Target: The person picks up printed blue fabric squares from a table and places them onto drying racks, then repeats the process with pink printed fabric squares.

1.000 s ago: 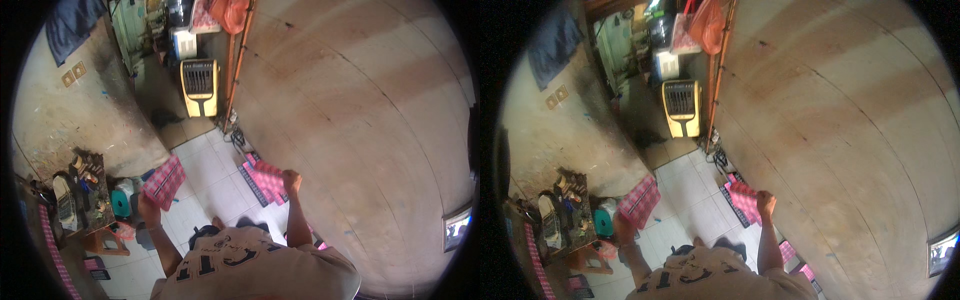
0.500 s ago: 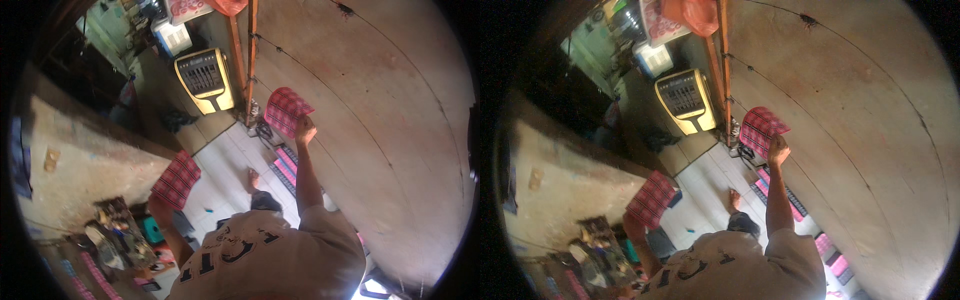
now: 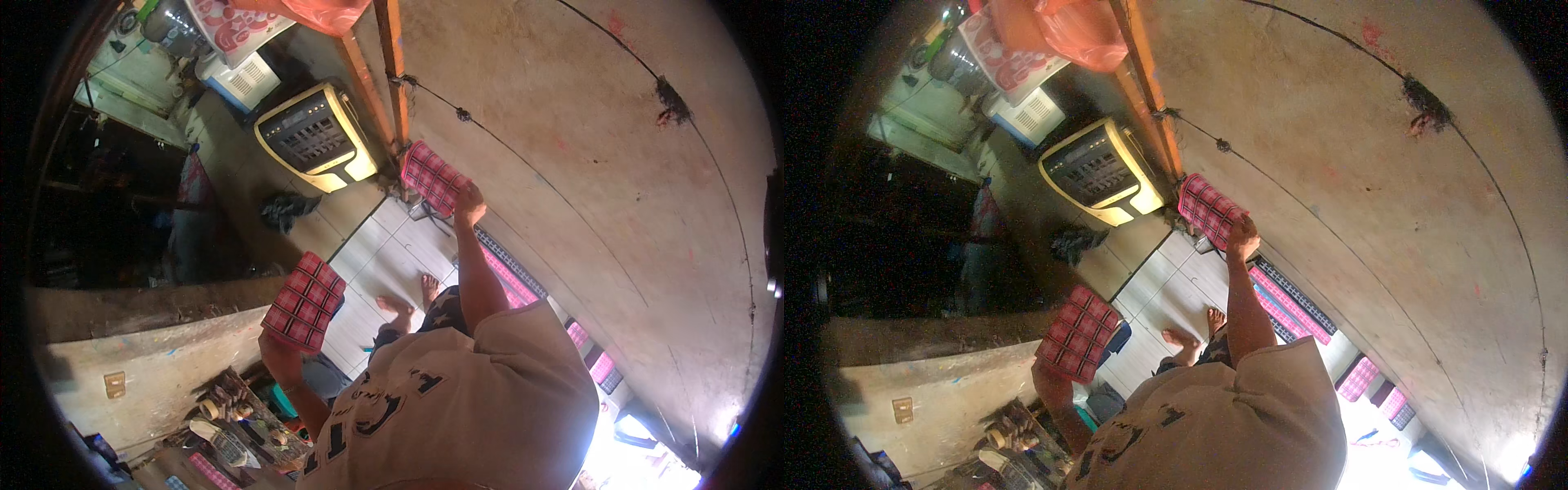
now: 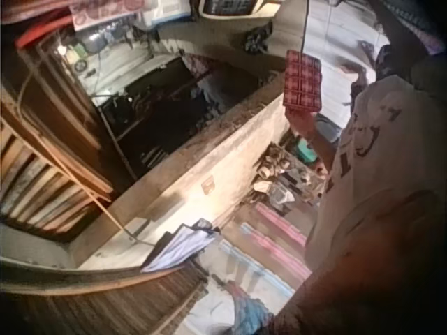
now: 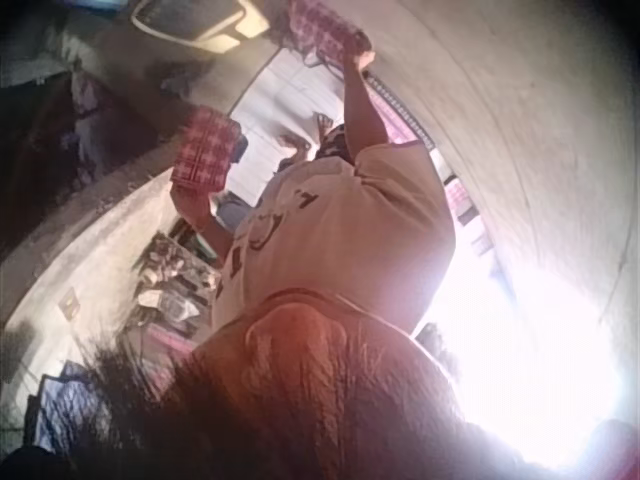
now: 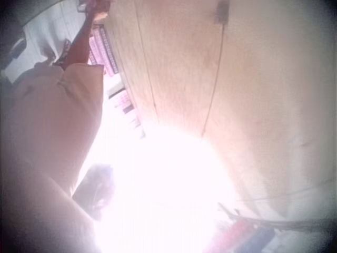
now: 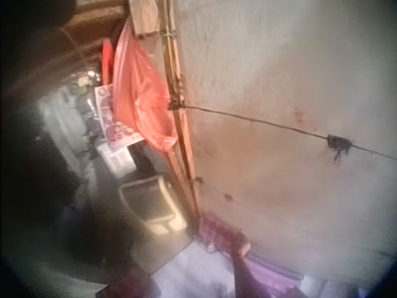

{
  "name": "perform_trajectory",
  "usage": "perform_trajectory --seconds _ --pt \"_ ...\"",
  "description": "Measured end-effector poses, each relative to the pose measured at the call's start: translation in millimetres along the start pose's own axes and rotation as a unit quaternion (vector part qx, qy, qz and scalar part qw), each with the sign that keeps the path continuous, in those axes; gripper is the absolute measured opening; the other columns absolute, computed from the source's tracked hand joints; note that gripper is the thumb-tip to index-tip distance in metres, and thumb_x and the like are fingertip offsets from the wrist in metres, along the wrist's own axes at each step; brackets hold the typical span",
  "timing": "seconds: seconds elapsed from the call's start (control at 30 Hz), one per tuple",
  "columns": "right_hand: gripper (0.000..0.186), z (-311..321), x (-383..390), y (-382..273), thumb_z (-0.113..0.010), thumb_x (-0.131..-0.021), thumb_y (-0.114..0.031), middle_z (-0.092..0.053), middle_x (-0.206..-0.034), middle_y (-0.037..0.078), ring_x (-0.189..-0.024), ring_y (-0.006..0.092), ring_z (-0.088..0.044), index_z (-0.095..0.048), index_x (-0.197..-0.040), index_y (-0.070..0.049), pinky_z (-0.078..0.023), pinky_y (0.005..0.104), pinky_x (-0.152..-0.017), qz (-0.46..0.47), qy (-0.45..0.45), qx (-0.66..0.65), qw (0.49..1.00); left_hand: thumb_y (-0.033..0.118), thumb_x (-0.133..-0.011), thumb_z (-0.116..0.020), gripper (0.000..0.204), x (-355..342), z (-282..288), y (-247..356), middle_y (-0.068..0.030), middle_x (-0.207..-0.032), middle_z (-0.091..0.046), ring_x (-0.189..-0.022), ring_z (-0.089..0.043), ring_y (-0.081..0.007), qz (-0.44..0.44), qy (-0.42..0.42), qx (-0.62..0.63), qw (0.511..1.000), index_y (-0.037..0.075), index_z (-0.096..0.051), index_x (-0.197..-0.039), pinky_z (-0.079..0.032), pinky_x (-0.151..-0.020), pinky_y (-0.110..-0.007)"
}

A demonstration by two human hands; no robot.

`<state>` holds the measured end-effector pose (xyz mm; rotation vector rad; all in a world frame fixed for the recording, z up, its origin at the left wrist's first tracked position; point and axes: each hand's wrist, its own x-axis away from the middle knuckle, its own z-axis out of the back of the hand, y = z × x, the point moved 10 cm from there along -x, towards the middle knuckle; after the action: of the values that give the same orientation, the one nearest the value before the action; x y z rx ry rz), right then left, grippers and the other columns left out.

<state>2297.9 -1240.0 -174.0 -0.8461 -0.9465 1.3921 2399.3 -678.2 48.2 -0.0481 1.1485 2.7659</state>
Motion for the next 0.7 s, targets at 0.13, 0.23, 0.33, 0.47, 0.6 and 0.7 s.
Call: perform_trajectory --seconds 0.13,0.23,0.33,0.47,0.6,0.7 --pt "0.029 -9 2 -9 -0.061 -0.078 -0.027 -0.067 -0.081 0.016 -0.078 0.0248 -0.067 -0.067 -0.099 -0.008 -0.051 0.0334 -0.071 -0.012 -0.014 -0.011 1.0 0.016 -0.074 -0.069 0.039 -32 -18 24 -0.0135 -0.104 -0.06 -0.096 -0.057 -0.0259 0.024 -0.036 0.11 0.993 0.002 -0.056 -0.108 -0.045 -0.082 -0.037" --pt "0.032 -15 0 -9 -0.06 -0.079 -0.028 -0.067 -0.08 0.015 -0.078 0.0267 -0.066 -0.064 -0.102 -0.006 -0.051 0.0344 -0.07 0.031 0.002 0.051 0.998 0.01 -0.079 -0.064 0.036 -68 -53 -2 -0.011 -0.108 -0.059 -0.098 -0.056 -0.02 0.06 -0.057 0.313 0.946 -0.001 -0.052 -0.111 -0.045 -0.086 -0.033" --pt "0.035 -2 12 -11 -0.059 -0.08 -0.031 -0.066 -0.083 0.014 -0.078 0.0283 -0.064 -0.061 -0.106 -0.009 -0.048 0.0371 -0.07 -0.002 -0.05 0.003 0.999 0.01 -0.082 -0.06 0.036 -107 -84 -3 -0.0098 -0.109 -0.059 -0.099 -0.056 -0.0193 -0.049 -0.128 0.161 0.977 -0.002 -0.05 -0.114 -0.045 -0.089 -0.033" --pt "0.036 37 49 -33 -0.058 -0.081 -0.025 -0.066 -0.082 0.013 -0.078 0.0276 -0.064 -0.053 -0.113 -0.007 -0.049 0.0367 -0.07 0.034 -0.027 0.028 0.999 0.016 -0.09 -0.051 0.036 -130 -137 14 -0.0134 -0.121 -0.052 -0.109 -0.051 -0.02 0.064 -0.274 0.351 0.893 0.0 -0.046 -0.122 -0.042 -0.093 -0.036" --pt "0.041 13 100 -80 -0.057 -0.086 -0.019 -0.065 -0.086 0.01 -0.085 0.0203 -0.064 -0.046 -0.121 -0.001 -0.049 0.0325 -0.077 0.026 -0.292 0.051 0.955 0.021 -0.093 -0.04 0.038 -137 -192 38 -0.0136 -0.123 -0.051 -0.112 -0.05 -0.0218 0.223 -0.367 0.521 0.738 -0.002 -0.043 -0.124 -0.039 -0.097 -0.038" --pt "0.055 5 120 -96 -0.058 -0.087 -0.027 -0.063 -0.098 0.014 -0.091 0.0229 -0.062 -0.037 -0.13 0.001 -0.047 0.0334 -0.085 -0.005 -0.351 -0.371 0.86 0.023 -0.094 -0.036 0.04 -140 -222 93 -0.0133 -0.123 -0.051 -0.112 -0.05 -0.0225 0.232 -0.44 0.563 0.66 -0.003 -0.042 -0.124 -0.038 -0.098 -0.038"
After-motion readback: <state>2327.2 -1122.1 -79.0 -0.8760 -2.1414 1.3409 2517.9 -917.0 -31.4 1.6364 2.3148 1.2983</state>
